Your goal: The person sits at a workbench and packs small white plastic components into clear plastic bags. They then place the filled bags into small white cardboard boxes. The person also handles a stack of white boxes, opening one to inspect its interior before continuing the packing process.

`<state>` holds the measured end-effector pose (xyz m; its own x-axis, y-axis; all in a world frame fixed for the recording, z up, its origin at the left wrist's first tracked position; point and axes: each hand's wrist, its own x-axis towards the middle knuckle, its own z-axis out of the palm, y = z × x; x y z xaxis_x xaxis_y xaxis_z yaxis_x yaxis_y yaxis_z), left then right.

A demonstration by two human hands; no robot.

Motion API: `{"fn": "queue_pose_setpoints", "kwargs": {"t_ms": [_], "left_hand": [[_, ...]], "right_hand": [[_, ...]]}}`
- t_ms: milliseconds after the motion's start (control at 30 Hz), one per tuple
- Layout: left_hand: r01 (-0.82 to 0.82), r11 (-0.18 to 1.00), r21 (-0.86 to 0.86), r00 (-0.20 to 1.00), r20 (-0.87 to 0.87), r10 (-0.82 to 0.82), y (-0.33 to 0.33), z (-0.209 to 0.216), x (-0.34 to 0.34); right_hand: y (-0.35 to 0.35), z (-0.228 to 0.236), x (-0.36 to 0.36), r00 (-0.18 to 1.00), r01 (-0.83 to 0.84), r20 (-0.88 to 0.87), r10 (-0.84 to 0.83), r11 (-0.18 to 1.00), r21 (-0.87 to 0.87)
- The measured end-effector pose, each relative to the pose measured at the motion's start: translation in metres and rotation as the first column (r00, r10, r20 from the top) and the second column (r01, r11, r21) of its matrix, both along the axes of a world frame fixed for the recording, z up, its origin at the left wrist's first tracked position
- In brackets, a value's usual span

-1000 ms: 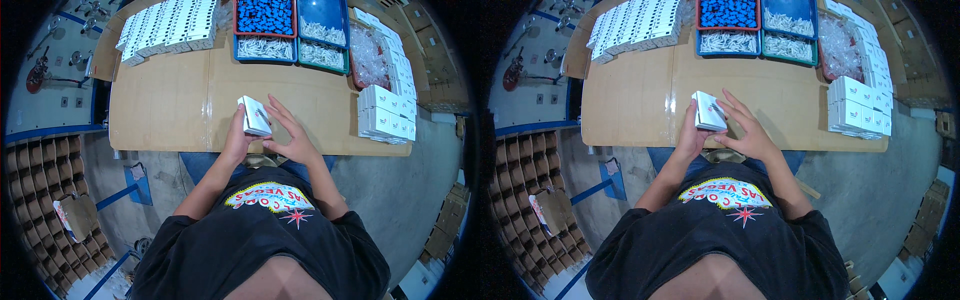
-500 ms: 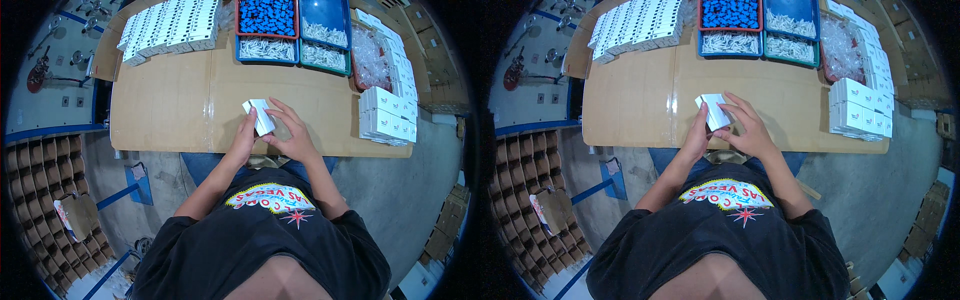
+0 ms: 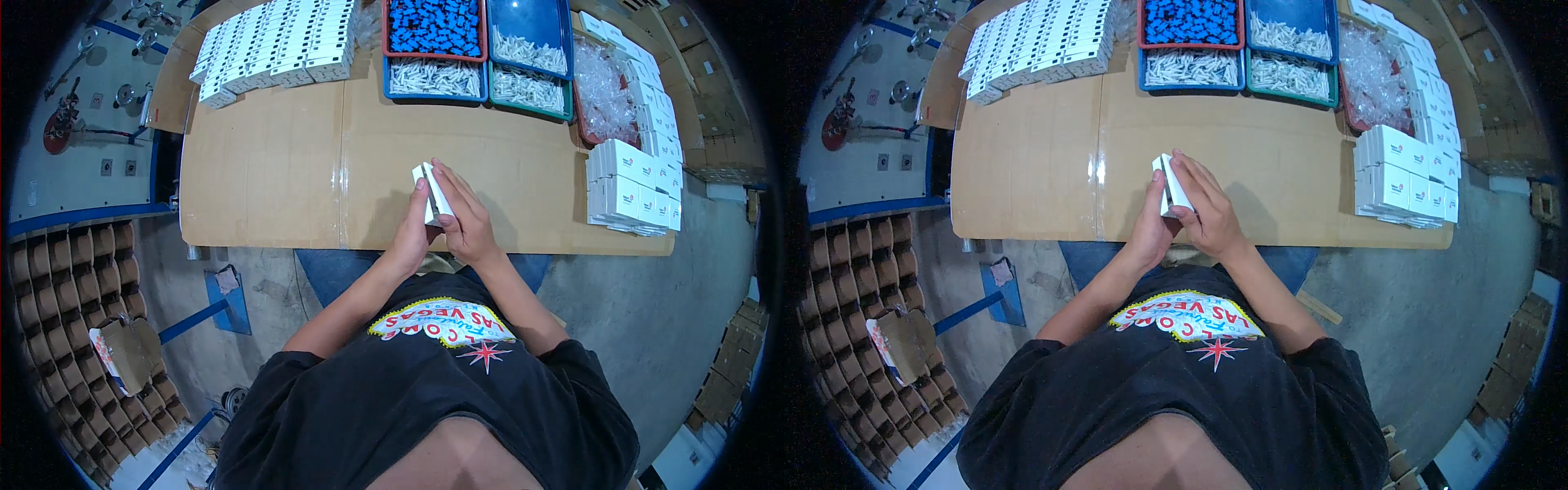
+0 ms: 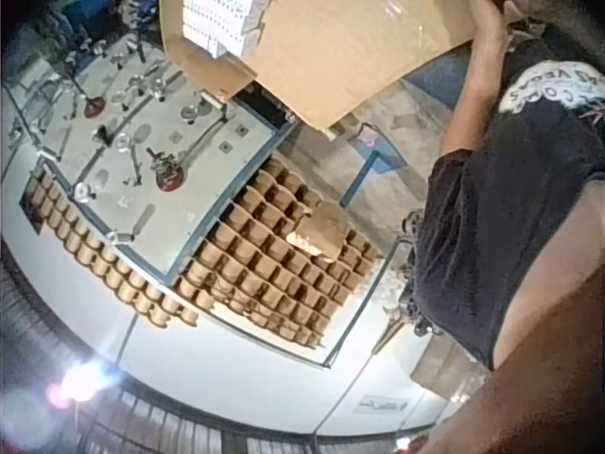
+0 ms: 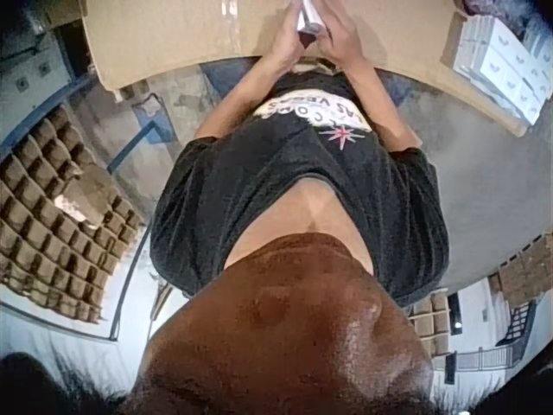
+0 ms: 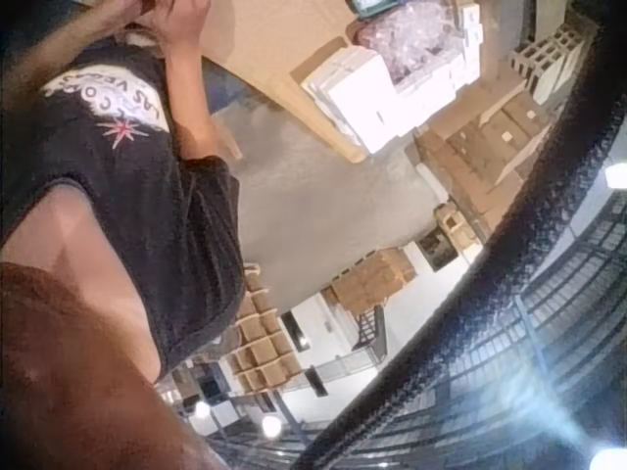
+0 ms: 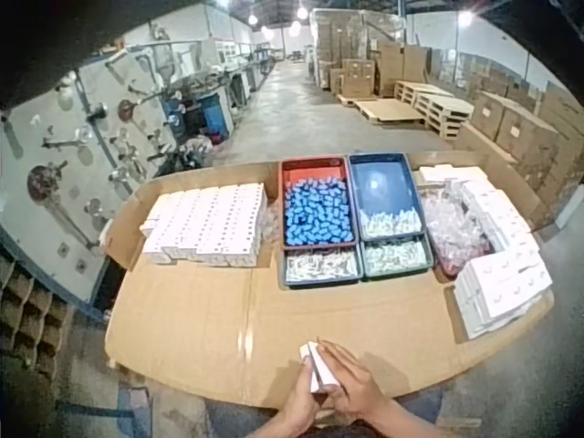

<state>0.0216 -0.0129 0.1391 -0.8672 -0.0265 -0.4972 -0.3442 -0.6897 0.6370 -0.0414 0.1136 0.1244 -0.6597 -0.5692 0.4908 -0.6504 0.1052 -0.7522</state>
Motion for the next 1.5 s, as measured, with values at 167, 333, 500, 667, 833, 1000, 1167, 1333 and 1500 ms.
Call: {"fn": "queue_pose_setpoints", "kwargs": {"t_ms": [167, 333, 500, 667, 833, 1000, 1167, 1333, 1500], "left_hand": [[-0.012, 1.000, 0.007, 1.000, -0.021, 0.013, 0.000, -0.004, 0.001], [0.007, 1.000, 0.001, 1.000, -0.008, -0.007, 0.002, -0.006, 0.001], [0.013, 1.000, 0.023, 0.995, -0.095, -0.011, 0.003, -0.019, 0.003], [0.039, 0.996, 0.086, 0.979, -0.201, -0.021, -0.001, -0.004, -0.002], [-0.007, 1.000, 0.025, 0.979, -0.203, 0.012, -0.005, -0.005, -0.005], [-0.080, 0.967, -0.240, 0.972, -0.235, 0.022, -0.019, -0.037, -0.002], [-0.135, 0.845, -0.517, 0.944, -0.326, -0.048, -0.030, -0.072, -0.001], [-0.076, 0.686, -0.724, 0.949, -0.263, -0.172, -0.042, -0.100, 0.001], [-0.081, 0.248, -0.965, 0.951, -0.150, -0.272, -0.057, -0.106, 0.002]], "right_hand": [[-0.003, -0.001, 0.002, 0.997, -0.011, 0.070, 0.015, 0.999, -0.053], [-0.001, -0.004, 0.005, 0.996, 0.005, 0.094, 0.005, 0.995, -0.099], [0.003, -0.009, 0.007, 0.931, 0.159, 0.356, -0.081, 0.967, -0.197], [0.018, -0.001, -0.011, 0.685, 0.341, 0.721, -0.105, 0.920, -0.190], [0.019, -0.025, -0.025, 0.423, 0.519, 0.906, -0.008, 0.822, -0.234], [0.037, -0.042, -0.033, 0.615, 0.355, 0.725, -0.311, 0.930, 0.098], [0.059, -0.065, -0.039, 0.664, 0.218, 0.645, -0.379, 0.923, 0.318], [0.073, -0.068, -0.048, 0.818, 0.105, 0.442, -0.368, 0.852, 0.513], [0.074, -0.060, -0.058, 0.877, 0.154, 0.301, -0.374, 0.812, 0.562]]}}
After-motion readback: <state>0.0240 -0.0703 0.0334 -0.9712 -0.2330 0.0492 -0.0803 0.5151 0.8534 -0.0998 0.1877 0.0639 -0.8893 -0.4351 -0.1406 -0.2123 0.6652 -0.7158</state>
